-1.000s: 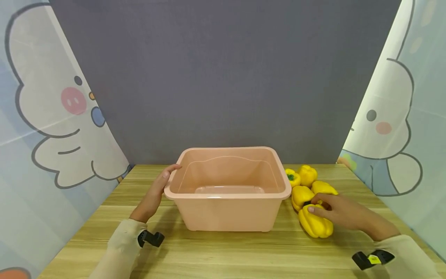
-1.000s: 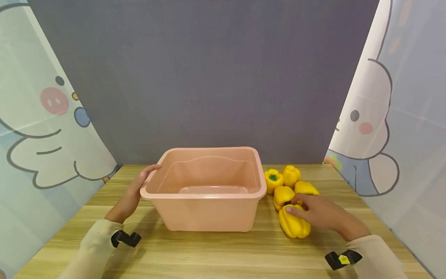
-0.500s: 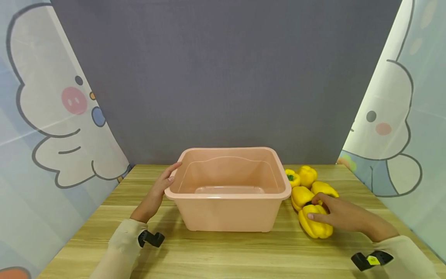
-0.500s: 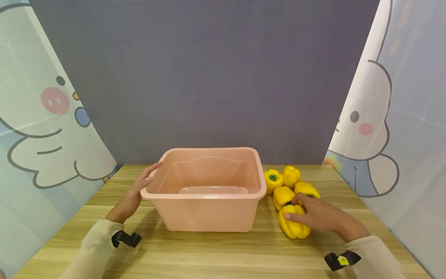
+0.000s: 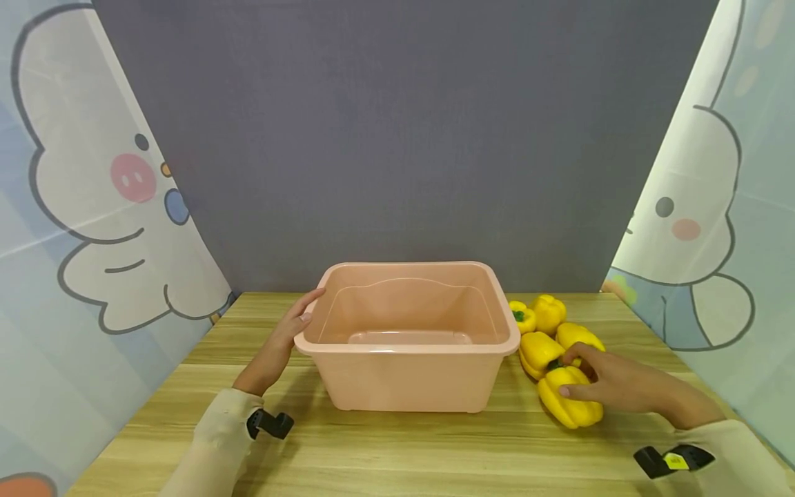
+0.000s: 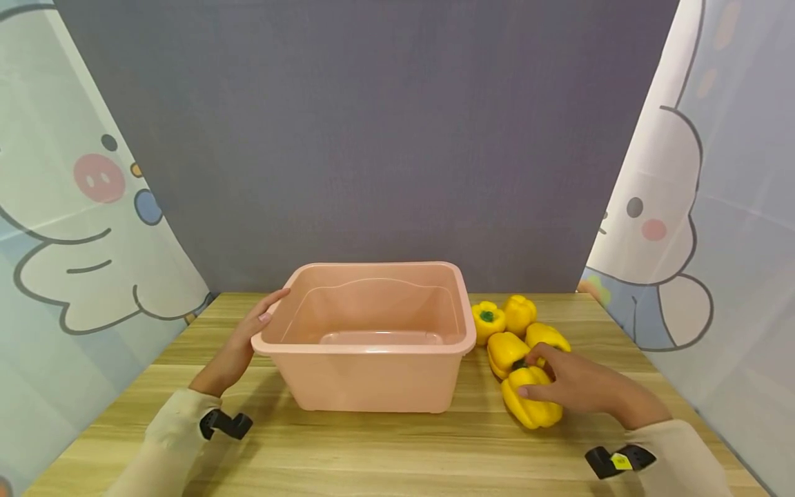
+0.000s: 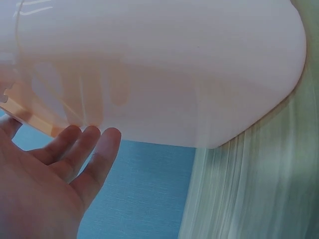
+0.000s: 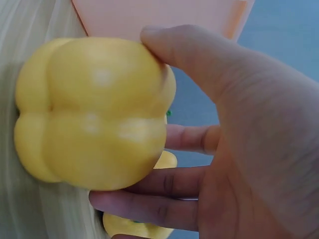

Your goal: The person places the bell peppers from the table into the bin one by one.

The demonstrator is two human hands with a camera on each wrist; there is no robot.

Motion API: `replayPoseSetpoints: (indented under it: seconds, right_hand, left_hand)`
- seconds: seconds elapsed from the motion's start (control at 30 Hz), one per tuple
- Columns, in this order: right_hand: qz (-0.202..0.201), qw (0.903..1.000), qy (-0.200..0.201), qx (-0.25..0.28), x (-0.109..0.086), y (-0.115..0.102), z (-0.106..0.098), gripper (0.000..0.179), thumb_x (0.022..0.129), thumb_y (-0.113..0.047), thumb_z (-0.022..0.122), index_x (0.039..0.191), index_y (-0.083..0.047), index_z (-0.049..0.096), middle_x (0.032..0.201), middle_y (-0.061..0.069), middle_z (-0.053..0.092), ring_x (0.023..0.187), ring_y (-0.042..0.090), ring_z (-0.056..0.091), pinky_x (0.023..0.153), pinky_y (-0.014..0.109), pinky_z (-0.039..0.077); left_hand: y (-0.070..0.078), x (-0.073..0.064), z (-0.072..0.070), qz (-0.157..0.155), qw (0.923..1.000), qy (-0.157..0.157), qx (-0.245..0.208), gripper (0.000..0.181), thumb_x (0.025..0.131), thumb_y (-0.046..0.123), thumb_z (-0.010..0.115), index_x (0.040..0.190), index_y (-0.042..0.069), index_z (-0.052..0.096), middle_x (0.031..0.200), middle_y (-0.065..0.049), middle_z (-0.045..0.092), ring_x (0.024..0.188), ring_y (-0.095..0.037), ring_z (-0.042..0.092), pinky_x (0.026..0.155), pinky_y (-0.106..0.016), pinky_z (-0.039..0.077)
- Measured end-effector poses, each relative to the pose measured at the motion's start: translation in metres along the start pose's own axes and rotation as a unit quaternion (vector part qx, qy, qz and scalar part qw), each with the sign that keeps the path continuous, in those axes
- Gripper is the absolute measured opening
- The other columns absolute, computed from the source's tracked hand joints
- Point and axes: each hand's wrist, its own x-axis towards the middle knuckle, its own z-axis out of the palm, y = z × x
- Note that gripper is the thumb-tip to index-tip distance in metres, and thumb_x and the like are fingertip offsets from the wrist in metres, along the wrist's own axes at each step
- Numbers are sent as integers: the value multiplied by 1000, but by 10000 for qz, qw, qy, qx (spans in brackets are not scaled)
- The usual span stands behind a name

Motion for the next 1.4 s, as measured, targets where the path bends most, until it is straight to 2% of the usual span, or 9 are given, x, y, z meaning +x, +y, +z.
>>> replayPoseSetpoints:
  seconds: [0.17, 0.27, 0.43, 0.57, 0.7, 0.83, 1.03, 1.4]
  right_hand:
    - [-222, 9997, -75, -46, -2, 6, -5, 43, 95, -37, 68, 123, -7, 53, 83, 0, 51, 69, 11, 46, 57, 27, 37]
    - [-281, 9993, -139, -179, -4, 10, -8, 42, 95, -36, 67, 125, -8, 55, 94, 1, 56, 78, 13, 48, 63, 29, 41]
    - [-74, 9992, -193, -352, -6, 15, -13, 42, 95, -37, 67, 125, -8, 60, 107, 5, 62, 86, 20, 51, 71, 38, 46]
    - [79, 9991, -171, -391, -6, 17, -14, 42, 94, -36, 67, 123, -7, 62, 102, 5, 62, 84, 20, 51, 70, 40, 45]
    - [73, 9985, -95, -543, -6, 18, -13, 42, 92, -38, 69, 120, -8, 62, 105, 6, 65, 87, 21, 55, 74, 42, 48]
    - [173, 9975, -106, -672, -5, 17, -13, 47, 89, -42, 71, 119, -7, 62, 111, 9, 66, 94, 23, 58, 80, 50, 49]
    - [292, 9973, -185, -643, -5, 17, -12, 52, 87, -44, 73, 120, -5, 61, 111, 10, 65, 94, 25, 58, 78, 50, 48]
    - [478, 9960, -268, -700, -4, 16, -14, 57, 90, -47, 70, 121, -1, 59, 111, 11, 65, 97, 29, 61, 81, 55, 50]
  left_hand:
    - [-2, 0, -1, -7, 10000, 2, -10, 56, 107, 36, 32, 159, 18, 25, 164, -6, 18, 143, -36, 25, 104, -65, 27]
    - [-1, 0, -1, -22, 10000, 10, -19, 55, 107, 36, 32, 159, 19, 26, 163, -6, 19, 143, -36, 26, 104, -64, 27]
    - [-1, 1, -1, -27, 10000, 17, -23, 55, 107, 36, 33, 159, 18, 26, 163, -6, 18, 143, -36, 26, 105, -64, 27]
    - [-1, 2, -1, -13, 10000, 11, -24, 56, 107, 35, 33, 159, 17, 25, 164, -6, 18, 143, -36, 25, 105, -64, 27]
    - [0, 3, -1, -20, 10000, 9, -27, 55, 107, 36, 33, 159, 18, 25, 164, -6, 18, 144, -36, 25, 105, -64, 27]
    - [0, 3, 0, -41, 10000, 12, -21, 55, 108, 36, 33, 159, 18, 26, 164, -6, 18, 143, -36, 27, 105, -62, 28]
    - [-1, 3, 0, -52, 10000, 15, -19, 55, 108, 35, 33, 159, 17, 26, 163, -6, 19, 143, -36, 27, 105, -63, 28]
    - [-4, 1, -3, -57, 10000, -16, 5, 56, 107, 37, 33, 159, 17, 26, 163, -6, 20, 143, -36, 25, 105, -65, 26]
